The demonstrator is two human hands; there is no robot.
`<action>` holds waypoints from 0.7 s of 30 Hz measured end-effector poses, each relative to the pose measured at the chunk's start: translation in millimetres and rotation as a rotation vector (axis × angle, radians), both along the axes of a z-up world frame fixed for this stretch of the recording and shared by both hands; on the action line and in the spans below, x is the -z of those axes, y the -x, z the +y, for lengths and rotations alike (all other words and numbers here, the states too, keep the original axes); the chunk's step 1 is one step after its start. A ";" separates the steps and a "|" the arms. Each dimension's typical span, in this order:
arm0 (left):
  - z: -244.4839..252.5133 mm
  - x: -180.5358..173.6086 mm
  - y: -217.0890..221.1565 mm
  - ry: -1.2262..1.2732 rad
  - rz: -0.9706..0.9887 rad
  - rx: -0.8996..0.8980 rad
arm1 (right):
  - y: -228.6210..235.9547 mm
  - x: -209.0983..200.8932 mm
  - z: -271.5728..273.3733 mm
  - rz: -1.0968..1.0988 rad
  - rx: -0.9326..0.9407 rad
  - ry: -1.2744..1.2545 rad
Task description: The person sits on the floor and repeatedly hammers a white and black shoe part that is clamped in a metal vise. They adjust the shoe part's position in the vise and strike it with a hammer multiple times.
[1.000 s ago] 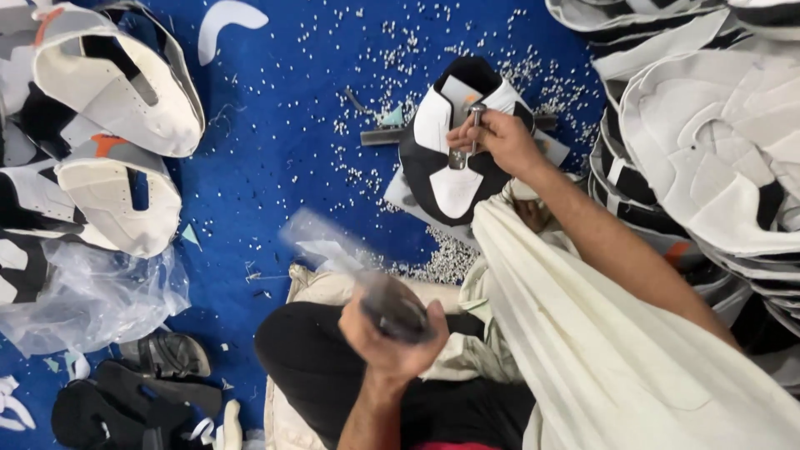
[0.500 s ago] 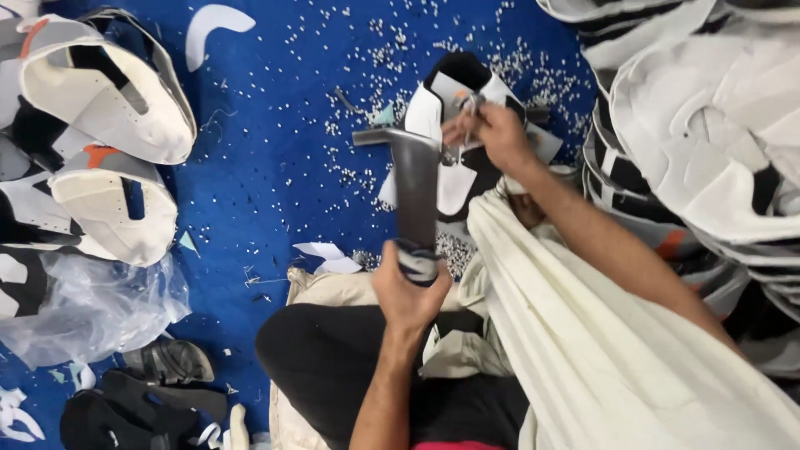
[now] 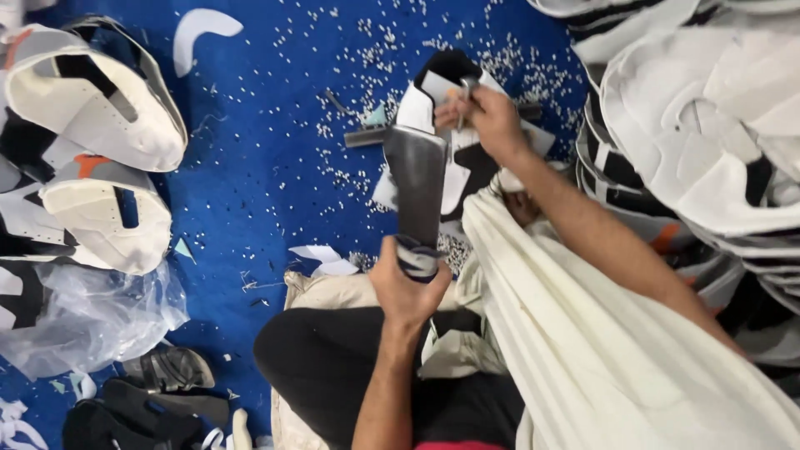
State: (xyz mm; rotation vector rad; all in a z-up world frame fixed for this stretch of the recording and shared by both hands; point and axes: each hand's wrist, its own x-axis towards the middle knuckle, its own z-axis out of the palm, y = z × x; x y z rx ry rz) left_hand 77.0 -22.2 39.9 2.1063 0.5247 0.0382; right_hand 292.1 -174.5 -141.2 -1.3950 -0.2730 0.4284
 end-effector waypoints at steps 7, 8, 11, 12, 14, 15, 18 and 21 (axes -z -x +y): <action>3.6 48.8 -13.9 -0.059 -0.445 0.006 | 17.1 -50.5 5.6 -0.520 0.028 0.296; 4.3 48.9 -9.3 -0.061 -0.431 0.001 | 19.1 -51.7 6.9 -0.507 0.021 0.293; 0.9 46.4 2.5 -0.181 0.047 0.070 | 13.6 -43.3 2.5 -0.574 0.039 0.406; 2.2 37.5 5.9 -0.087 0.012 0.028 | 3.9 -37.9 3.3 -0.196 0.103 0.191; 3.0 13.5 7.7 0.006 -0.025 -0.011 | -11.3 -33.9 2.4 0.177 0.170 -0.029; 3.5 -1.6 6.1 0.006 -0.059 -0.026 | -17.1 -35.5 1.9 0.254 0.139 -0.018; 4.0 -57.4 -6.9 -0.004 -0.178 -0.050 | -25.1 -27.3 7.7 0.214 0.079 0.026; 2.3 -87.9 -8.1 -0.019 -0.311 -0.035 | -26.2 -17.3 9.4 0.048 0.076 0.106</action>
